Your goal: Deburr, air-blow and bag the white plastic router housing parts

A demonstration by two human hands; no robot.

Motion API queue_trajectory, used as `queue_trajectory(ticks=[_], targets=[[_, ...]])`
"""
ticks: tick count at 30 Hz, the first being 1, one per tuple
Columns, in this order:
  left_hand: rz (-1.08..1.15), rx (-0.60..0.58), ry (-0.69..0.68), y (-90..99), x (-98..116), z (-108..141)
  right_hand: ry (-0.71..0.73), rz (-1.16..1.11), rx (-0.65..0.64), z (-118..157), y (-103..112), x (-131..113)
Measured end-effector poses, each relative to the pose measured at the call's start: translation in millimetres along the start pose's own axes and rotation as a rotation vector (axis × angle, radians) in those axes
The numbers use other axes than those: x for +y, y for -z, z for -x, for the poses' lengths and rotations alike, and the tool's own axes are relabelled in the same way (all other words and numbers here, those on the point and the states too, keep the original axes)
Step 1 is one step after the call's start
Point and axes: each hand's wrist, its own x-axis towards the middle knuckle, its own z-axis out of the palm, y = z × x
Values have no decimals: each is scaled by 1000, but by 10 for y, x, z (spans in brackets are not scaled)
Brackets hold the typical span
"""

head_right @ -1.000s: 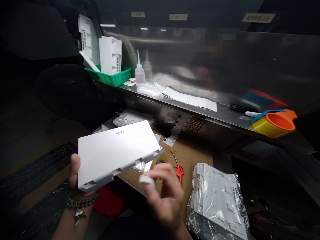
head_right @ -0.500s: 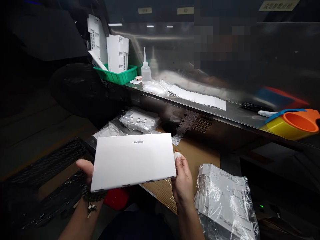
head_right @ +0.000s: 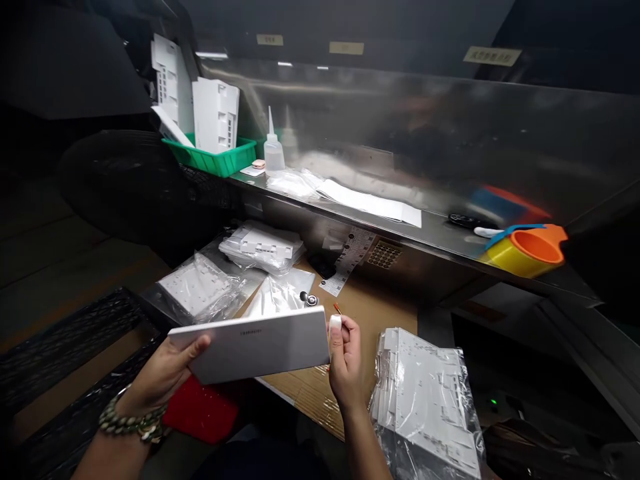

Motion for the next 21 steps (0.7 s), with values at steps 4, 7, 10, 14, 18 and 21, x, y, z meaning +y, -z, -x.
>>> queue_trajectory(ticks=[4, 7, 10, 14, 18, 21], targets=[[-151, -116, -196, 7, -46, 46, -99, -99, 26, -7, 86, -7], [-157, -226, -245, 29, -34, 7, -298, -273, -70, 19, 72, -65], [-152, -314, -261, 68, -39, -71, -327, -349, -83, 64, 16, -133], [-214, -399, -354, 108, -54, -140, -254, -334, -51, 128, -14, -221], [-236, -434, -429, 85, -18, -145, -219, -343, -70, 169, 12, -294], [-285, -471, -481, 28, 19, -132, -217, -328, -67, 178, 28, -314]])
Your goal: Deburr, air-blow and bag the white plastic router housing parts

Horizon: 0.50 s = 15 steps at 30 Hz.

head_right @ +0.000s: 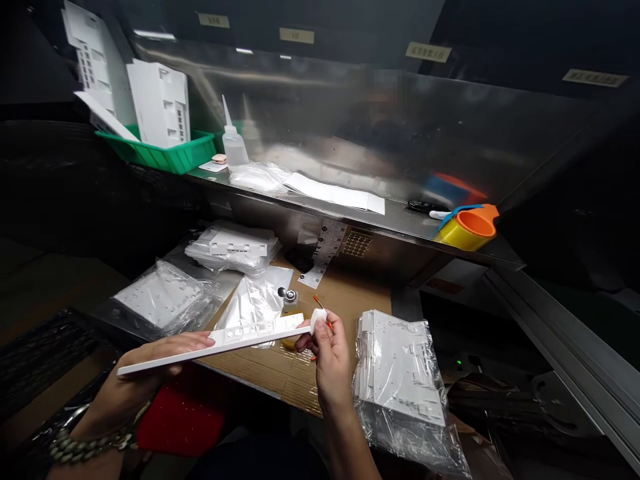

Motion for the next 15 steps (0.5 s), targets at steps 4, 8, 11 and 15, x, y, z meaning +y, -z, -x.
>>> queue_trajectory(ticks=[4, 8, 11, 15], targets=[[28, 0, 28, -63, 77, -41, -14, 42, 38, -7, 17, 20], [31, -11, 48, -95, 164, -53, -50, 32, 62, -31, 39, 68], [8, -32, 6, -139, 168, -36, -97, 41, 70, -36, 37, 112], [188, 328, -152, -274, 84, -9, -44, 81, 71, 49, -3, 178]])
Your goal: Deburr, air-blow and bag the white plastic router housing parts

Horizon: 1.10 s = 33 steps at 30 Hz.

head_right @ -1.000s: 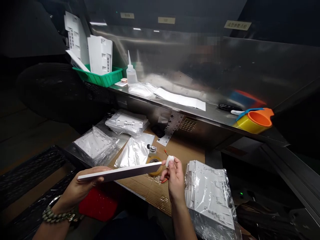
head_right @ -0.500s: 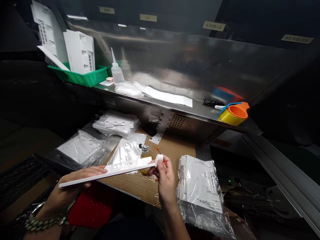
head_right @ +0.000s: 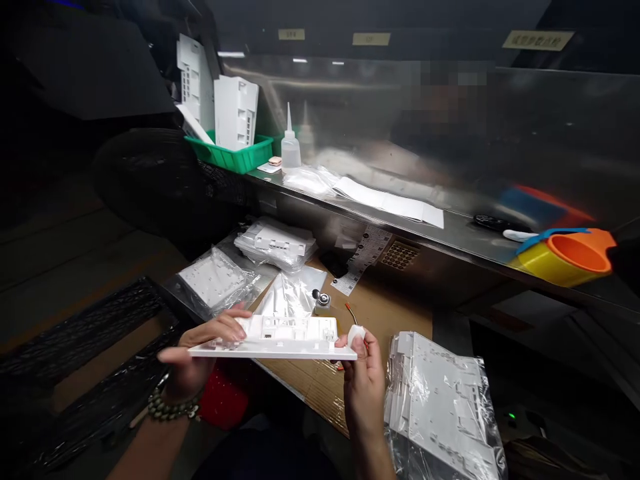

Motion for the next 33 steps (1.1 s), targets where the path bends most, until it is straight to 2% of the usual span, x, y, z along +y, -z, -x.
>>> queue_trajectory(ticks=[2, 3, 4, 5, 7, 8, 9, 13, 15, 17, 20, 23, 25, 30, 33], targets=[[178, 335, 14, -36, -47, 22, 82, 3, 4, 69, -21, 41], [278, 483, 94, -35, -69, 21, 122, 11, 0, 100, -29, 63], [375, 589, 232, -19, -94, 14, 158, 27, -9, 124, -35, 86], [462, 641, 413, 10, -123, 3, 188, 56, -19, 139, -38, 109], [603, 593, 781, 94, -202, -25, 230, 112, -35, 142, -33, 148], [671, 522, 902, 138, -250, -35, 236, 123, -38, 132, -24, 163], [744, 436, 960, 175, -298, -42, 232, 119, -38, 117, -12, 175], [1047, 87, 856, 234, -419, -55, 190, 88, -43, 51, 62, 200], [1133, -7, 836, 218, -407, -78, 202, 120, -46, 18, 118, 218], [1142, 2, 885, 187, -355, -122, 226, 180, -62, -36, 198, 238], [1051, 131, 972, 105, -249, -219, 256, 314, -88, -174, 341, 230], [939, 281, 957, -39, -150, -328, 326, 468, 40, -302, 394, 120], [899, 309, 909, -176, -98, -395, 391, 545, 57, -305, 298, -14], [916, 209, 813, -562, -15, -500, 535, 565, -332, -10, -306, -397], [940, 134, 795, -719, 15, -507, 673, 569, -482, 150, -626, -518]])
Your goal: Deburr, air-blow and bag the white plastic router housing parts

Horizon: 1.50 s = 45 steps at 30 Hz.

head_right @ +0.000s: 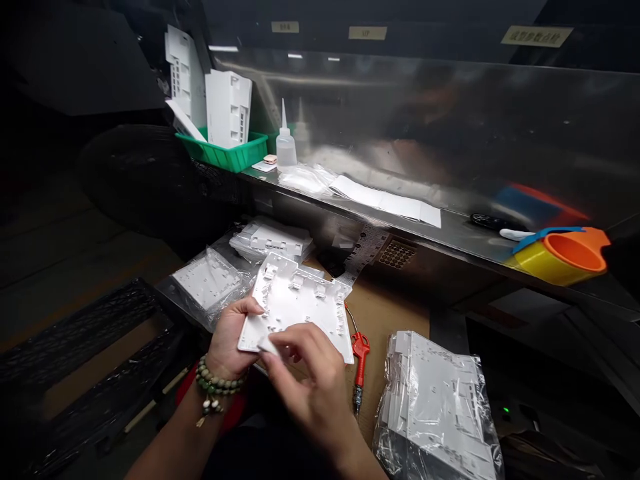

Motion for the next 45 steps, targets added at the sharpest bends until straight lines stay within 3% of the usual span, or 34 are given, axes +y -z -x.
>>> queue_trajectory(ticks=[6, 9, 13, 17, 21, 24, 28, 32, 37, 42, 45], targets=[[-57, -7, -165, -63, -51, 57, 181, 78, -67, -20, -108, -56], [-57, 9, -167, -55, -44, 90, 169, 107, -109, 33, -52, -25], [-46, 30, -217, -64, -63, 119, 161, 74, -58, 51, -46, -52], [-55, 14, -199, -46, -72, 150, 159, 90, -123, 22, -53, -63], [-84, 5, -212, -27, -53, 188, 95, 122, -92, 15, -20, -23], [-94, 21, -214, -37, -40, 205, 171, 186, -96, 14, -40, -19], [-132, 61, -155, 3, -59, 203, 267, 339, -249, -24, -5, -38], [-123, 45, -81, 78, -110, 183, 258, 335, -424, -68, 67, -24], [-144, 35, -99, 76, -104, 188, 249, 272, -232, -57, 10, 28], [-161, 69, -84, 52, -114, 206, 276, 269, -460, -94, 91, 19], [-143, 37, -66, 27, -133, 211, 280, 328, -422, -99, 109, 16]])
